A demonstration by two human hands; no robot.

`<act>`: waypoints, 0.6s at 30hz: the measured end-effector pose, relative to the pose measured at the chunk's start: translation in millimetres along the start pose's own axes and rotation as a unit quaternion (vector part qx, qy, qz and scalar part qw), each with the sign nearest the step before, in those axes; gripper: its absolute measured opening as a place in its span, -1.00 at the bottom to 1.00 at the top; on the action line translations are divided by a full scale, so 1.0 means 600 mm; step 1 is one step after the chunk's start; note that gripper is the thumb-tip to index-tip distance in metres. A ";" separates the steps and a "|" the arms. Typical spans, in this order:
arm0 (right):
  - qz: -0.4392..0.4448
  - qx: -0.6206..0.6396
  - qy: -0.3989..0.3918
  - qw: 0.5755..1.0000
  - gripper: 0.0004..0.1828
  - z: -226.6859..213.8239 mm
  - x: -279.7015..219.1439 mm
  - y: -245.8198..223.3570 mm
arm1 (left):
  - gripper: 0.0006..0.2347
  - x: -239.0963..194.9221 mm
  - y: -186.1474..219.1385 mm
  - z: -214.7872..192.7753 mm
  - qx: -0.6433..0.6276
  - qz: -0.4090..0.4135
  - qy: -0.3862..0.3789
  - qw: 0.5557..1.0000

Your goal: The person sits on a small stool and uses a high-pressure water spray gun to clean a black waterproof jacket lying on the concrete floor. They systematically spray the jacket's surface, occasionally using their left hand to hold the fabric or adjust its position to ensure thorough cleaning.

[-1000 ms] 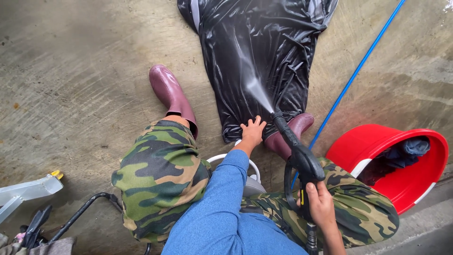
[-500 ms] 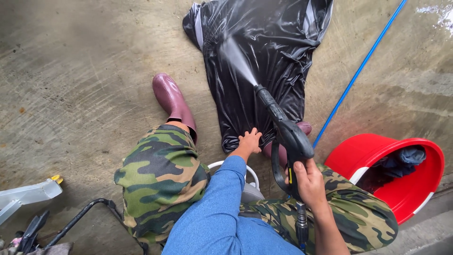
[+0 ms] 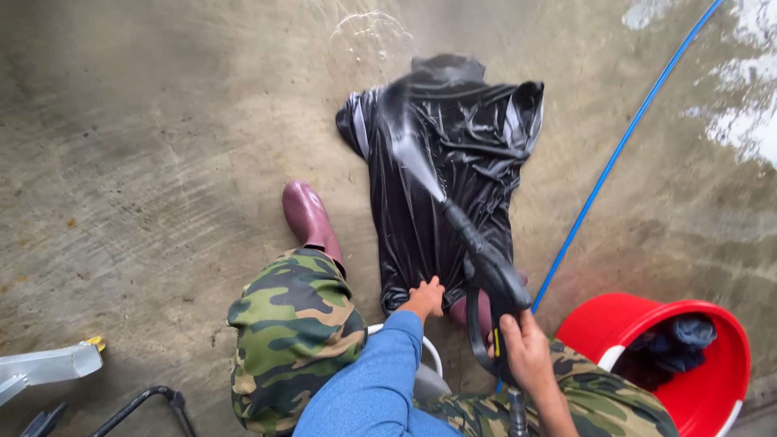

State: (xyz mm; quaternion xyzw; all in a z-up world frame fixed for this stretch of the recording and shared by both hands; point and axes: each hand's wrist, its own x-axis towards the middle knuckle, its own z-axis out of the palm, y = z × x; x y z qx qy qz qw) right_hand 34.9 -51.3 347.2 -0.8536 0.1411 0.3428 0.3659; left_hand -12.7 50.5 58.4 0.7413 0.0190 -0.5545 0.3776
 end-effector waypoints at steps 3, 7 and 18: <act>-0.003 0.029 -0.027 0.999 -0.73 0.017 0.010 0.044 | -0.54 -0.012 0.004 -0.011 -0.001 0.001 -0.001 1.000; 0.073 -0.037 -0.034 0.996 -0.68 0.029 -0.002 0.008 | -0.53 -0.008 -0.009 -0.028 -0.013 0.010 -0.008 1.000; 0.042 0.151 0.028 0.987 -0.43 -0.058 0.070 0.194 | -0.67 0.107 -0.226 -0.452 -0.397 -0.149 0.639 0.642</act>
